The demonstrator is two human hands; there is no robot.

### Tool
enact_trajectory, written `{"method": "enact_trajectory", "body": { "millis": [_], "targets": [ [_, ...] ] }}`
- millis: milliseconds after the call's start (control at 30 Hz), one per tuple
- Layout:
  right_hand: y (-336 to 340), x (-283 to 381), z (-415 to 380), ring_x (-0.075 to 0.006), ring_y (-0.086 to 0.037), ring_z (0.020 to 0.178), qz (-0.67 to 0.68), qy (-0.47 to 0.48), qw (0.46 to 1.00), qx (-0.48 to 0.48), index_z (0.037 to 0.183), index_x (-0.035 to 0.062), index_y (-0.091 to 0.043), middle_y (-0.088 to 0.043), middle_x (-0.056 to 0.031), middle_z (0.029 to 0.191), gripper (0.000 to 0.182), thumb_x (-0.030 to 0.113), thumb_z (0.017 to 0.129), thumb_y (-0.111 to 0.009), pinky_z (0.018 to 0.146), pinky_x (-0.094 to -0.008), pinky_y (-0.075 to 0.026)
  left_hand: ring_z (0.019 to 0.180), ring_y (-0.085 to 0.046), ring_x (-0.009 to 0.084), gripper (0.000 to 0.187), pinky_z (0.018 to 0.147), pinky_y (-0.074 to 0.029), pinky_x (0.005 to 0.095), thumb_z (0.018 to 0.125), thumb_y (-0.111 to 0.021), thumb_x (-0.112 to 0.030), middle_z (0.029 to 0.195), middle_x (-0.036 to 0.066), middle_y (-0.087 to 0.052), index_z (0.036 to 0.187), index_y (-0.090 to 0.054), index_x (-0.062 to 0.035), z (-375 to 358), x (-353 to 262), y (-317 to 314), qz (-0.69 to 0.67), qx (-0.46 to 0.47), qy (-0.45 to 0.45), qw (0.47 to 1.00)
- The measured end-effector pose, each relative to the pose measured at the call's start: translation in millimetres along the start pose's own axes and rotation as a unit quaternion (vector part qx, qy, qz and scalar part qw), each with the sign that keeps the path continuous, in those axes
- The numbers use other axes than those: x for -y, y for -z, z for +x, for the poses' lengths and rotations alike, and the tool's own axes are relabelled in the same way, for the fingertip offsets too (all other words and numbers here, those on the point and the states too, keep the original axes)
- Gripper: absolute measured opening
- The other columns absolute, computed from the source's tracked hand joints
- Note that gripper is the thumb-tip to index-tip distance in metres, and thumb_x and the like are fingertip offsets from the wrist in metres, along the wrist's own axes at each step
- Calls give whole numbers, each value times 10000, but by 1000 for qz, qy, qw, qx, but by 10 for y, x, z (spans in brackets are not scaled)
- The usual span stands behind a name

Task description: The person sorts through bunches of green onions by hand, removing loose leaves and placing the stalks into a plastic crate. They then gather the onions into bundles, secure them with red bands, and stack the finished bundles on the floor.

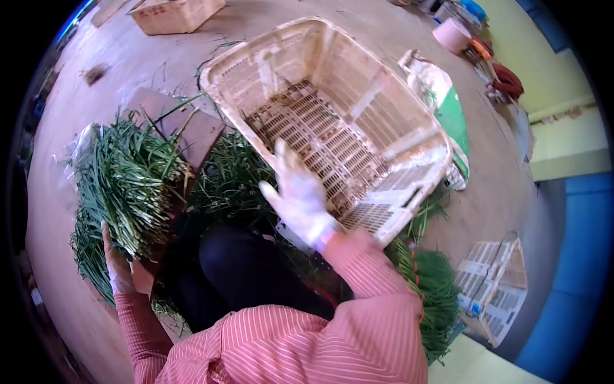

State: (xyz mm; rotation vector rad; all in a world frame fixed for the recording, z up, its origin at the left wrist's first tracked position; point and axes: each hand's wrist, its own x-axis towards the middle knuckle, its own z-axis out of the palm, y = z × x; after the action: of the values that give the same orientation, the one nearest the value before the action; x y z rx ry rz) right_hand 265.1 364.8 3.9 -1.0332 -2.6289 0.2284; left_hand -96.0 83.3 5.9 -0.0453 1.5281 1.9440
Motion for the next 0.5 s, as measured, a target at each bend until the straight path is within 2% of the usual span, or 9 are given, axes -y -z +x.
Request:
{"method": "enact_trajectory", "body": {
  "millis": [33,67,100,167,233,267,300,433,500],
  "targets": [
    [299,-19,-277,-365,-571,1095,27,-125,980,150,1474,-12,-126,-446,-254,1339,920,441,842,-618,943,-390,-468,1079,-577,221,644,939,-460,336,907,-575,-474,1259,89,-574,1341,-473,-10,-176,-24,-166,37,-66,-19,997],
    [383,-86,-571,-344,-600,1033,-5,-176,961,213,1488,18,-81,-494,-237,1279,984,428,808,-663,892,-375,-498,1083,-572,218,646,942,-456,331,908,-571,-474,1262,87,-570,1343,-469,-6,-199,-10,-142,36,-59,-25,997],
    [238,-256,-958,-289,-633,923,-59,-107,985,122,1487,16,-109,-544,-188,1176,974,349,785,-696,767,-359,-526,1086,-566,216,648,944,-453,327,910,-567,-474,1264,85,-565,1344,-465,-3,-185,24,-76,34,-51,-30,998],
    [153,-406,-1257,-234,-637,763,-163,-132,970,125,1492,71,-173,-599,-103,959,924,248,760,-708,617,-368,-505,1068,-573,209,632,946,-442,327,914,-556,-483,1246,76,-576,1324,-485,-6,-161,85,35,38,-51,-33,997],
    [143,-400,-1293,-209,-612,629,-155,-181,960,150,1483,157,-242,-597,-32,795,881,208,739,-710,521,-379,-462,1053,-577,207,620,941,-440,327,921,-535,-493,1234,72,-582,1306,-502,-8,-190,152,95,37,-10,-49,998],
    [-16,-485,-1329,-204,-603,582,-119,-168,972,109,1477,221,-263,-585,-1,707,857,191,741,-700,493,-370,-461,1065,-568,211,611,946,-431,322,929,-513,-500,1236,67,-581,1293,-513,-10,-185,160,128,40,-15,-30,999],
    [-44,-531,-1325,-142,-563,484,-147,-121,981,43,1463,191,-313,-541,11,624,631,176,869,-527,402,-328,-440,1067,-562,215,601,929,-433,316,930,-501,-508,1236,66,-578,1294,-515,-29,-232,178,136,58,-24,-21,998],
    [-8,-803,-1041,-150,-582,543,-112,-120,983,88,1461,142,-303,-569,-19,701,618,162,884,-523,430,-328,-467,1073,-542,232,611,905,-432,383,916,-470,-576,1256,52,-557,1302,-518,-105,-304,195,99,97,-80,11,992],
    [-62,-1026,-734,-180,-597,605,-42,-149,979,136,1463,131,-276,-588,-68,814,595,97,904,-478,505,-334,-523,1096,-534,237,566,905,-453,367,926,-546,-419,1293,63,-526,1369,-431,-86,-407,149,-52,84,-45,28,995]
  ]
}}
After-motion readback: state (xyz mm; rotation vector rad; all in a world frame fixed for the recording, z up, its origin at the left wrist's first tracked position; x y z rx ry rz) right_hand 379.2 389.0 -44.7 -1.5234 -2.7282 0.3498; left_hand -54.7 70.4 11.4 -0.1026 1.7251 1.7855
